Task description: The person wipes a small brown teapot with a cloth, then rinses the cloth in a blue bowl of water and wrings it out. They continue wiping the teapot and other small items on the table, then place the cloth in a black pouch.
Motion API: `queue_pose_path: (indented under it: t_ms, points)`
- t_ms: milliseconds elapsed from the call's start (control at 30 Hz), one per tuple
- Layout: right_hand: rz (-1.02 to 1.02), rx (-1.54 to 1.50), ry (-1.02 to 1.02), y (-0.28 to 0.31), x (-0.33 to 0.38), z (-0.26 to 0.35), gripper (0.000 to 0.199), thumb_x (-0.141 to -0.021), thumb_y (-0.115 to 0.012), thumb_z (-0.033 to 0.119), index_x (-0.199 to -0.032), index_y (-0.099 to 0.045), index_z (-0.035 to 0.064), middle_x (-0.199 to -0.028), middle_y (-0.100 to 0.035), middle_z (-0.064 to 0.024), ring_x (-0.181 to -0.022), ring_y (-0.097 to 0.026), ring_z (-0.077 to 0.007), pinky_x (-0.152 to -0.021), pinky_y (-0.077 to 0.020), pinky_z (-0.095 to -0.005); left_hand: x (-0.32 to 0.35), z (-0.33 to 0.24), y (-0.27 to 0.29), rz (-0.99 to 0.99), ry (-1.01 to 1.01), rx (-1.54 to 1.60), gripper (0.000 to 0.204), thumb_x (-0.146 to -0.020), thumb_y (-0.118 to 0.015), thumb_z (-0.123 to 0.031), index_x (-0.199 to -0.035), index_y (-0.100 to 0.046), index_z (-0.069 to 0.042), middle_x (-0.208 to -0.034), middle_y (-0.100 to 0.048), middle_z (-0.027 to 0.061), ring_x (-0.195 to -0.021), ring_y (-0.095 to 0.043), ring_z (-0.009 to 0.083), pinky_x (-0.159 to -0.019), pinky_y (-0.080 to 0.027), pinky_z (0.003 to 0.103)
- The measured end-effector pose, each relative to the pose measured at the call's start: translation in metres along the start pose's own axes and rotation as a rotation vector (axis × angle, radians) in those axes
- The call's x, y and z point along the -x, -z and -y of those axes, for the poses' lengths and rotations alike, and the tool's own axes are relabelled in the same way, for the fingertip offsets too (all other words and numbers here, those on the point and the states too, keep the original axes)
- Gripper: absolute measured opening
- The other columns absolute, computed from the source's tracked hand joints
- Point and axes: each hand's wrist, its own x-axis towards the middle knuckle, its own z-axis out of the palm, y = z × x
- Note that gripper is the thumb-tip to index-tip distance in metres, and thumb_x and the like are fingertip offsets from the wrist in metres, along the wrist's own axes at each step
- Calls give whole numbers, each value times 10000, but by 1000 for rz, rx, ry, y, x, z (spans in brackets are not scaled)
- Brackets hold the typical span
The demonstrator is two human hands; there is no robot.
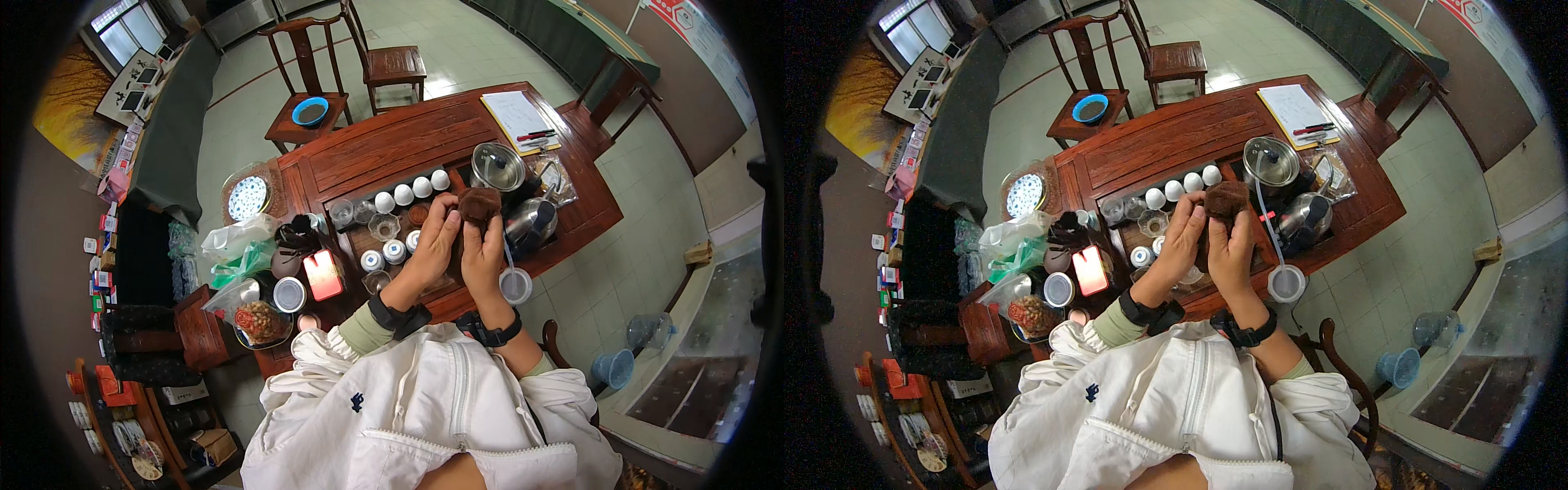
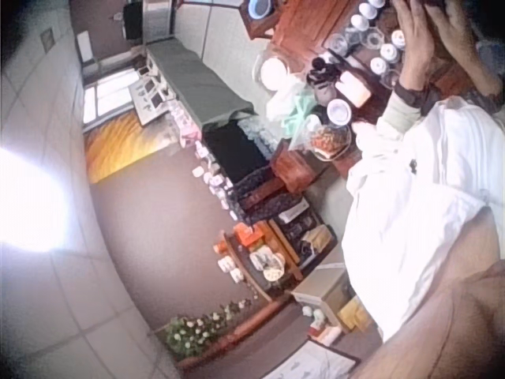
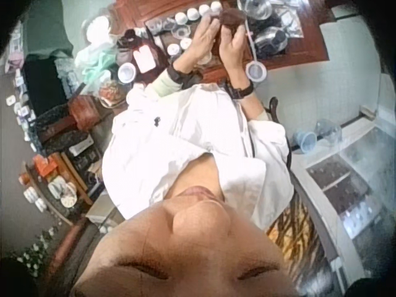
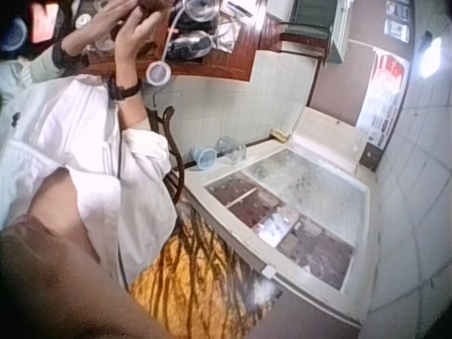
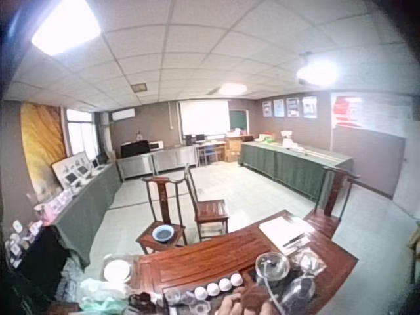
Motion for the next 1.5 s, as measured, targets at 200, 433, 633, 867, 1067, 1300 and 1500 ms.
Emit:
queue_pose_path:
  t_ms: [200, 433, 633, 867, 1067, 1300, 1500]
  points:
    - [-121, -380, -251, 12, -2, -10, 294, -991, -440, 165, -1214, -521, -9, -1172, -571, -65, -1039, -536, -148, -910, -428, -291, -3, 0, 4, 15, 210, 442, 316, -1026, -350, -329, -1179, -464, -78, -1031, -523, 33, -959, -512, 98, -848, -418, 232]
    - [-131, -573, -355, 29, 2, -16, 325, -987, -471, 214, -1252, -528, 34, -1216, -568, -49, -1058, -545, -148, -929, -432, -296, -1, 2, 6, 26, 285, 552, 390, -1013, -360, -365, -1213, -452, -43, -1254, -511, 104, -1123, -533, 198, -965, -448, 334]
    - [80, -402, -178, 34, 3, -11, 371, -957, -527, 187, -1285, -491, 17, -1226, -549, -72, -1106, -527, -192, -969, -399, -314, -2, 1, 4, -4, 255, 416, 410, -1016, -349, -377, -1232, -437, -40, -1176, -525, 86, -1057, -531, 173, -924, -438, 314]
    - [82, -68, -18, 16, -1, -7, 394, -977, -484, 244, -1270, -436, -15, -1193, -511, -143, -1104, -508, -242, -938, -405, -350, -4, 7, -4, 6, 40, -70, 357, -1021, -338, -316, -1212, -432, -30, -1091, -508, 90, -1012, -481, 173, -915, -368, 287]
    - [-72, 37, -148, 18, -3, -10, 332, -1006, -421, 258, -1155, -528, -19, -1012, -588, -62, -899, -521, -134, -827, -429, -276, 1, 12, -5, 83, 56, -128, 371, -984, -428, -239, -1275, -354, -20, -1243, -394, 144, -1149, -406, 224, -994, -315, 322]
    - [-171, -112, -299, 28, -5, -13, 336, -1011, -410, 262, -1081, -568, -27, -937, -601, -65, -833, -533, -148, -768, -440, -284, 3, 15, -4, 215, 30, -68, 589, -915, -544, -120, -1381, -197, -25, -1311, -307, 142, -1240, -320, 226, -1046, -254, 330]
    - [-137, -300, -217, 27, -1, -9, 363, -1008, -423, 241, -1250, -498, -18, -1135, -570, -77, -1037, -520, -150, -911, -407, -292, 0, 16, -4, 219, -50, -33, 612, -904, -562, -100, -1383, -187, -38, -1336, -237, 130, -1275, -271, 221, -1061, -230, 327]
